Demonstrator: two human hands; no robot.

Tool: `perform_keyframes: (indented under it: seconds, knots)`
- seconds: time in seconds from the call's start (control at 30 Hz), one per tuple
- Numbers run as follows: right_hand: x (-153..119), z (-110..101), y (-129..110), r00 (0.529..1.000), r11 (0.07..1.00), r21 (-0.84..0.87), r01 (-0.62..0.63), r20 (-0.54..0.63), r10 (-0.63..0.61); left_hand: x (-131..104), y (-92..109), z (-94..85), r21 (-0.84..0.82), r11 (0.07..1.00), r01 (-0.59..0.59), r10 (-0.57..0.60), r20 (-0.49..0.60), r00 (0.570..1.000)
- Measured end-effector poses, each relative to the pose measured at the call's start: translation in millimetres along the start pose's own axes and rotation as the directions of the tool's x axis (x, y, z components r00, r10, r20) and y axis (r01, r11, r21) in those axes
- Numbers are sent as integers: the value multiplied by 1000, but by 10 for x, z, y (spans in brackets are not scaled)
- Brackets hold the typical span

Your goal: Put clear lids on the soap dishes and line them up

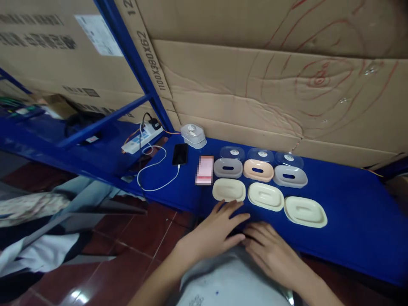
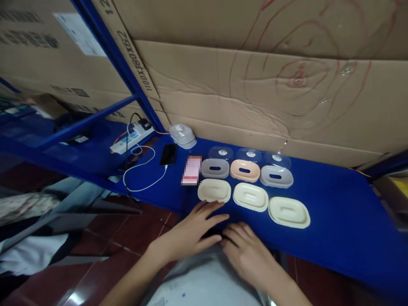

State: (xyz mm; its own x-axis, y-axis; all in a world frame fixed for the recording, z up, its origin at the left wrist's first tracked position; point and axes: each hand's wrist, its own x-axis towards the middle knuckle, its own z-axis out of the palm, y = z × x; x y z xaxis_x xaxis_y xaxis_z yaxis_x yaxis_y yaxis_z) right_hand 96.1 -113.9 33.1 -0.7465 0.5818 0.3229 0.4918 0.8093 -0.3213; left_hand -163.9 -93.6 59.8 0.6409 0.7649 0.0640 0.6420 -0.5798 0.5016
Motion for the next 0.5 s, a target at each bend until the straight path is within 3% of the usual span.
perform_keyframes:
  seconds: [0.13,0.23,0.4,0.5]
  knots:
    - [131,11,394,971,997,-25,-74,-231,66,2,-425,-64,138,990,22,-5,-123,992]
    - [250,98,574,977,999,13,-42,-208,44,44,-686,-47,244,969,32,2,-136,991]
    - [399,234,516,983,990,98,-103,-142,116,105,-732,99,261,936,236,-182,-214,960]
    - [475,332,475,986,988,109,-112,-113,125,168,-708,214,215,930,297,-251,-218,943]
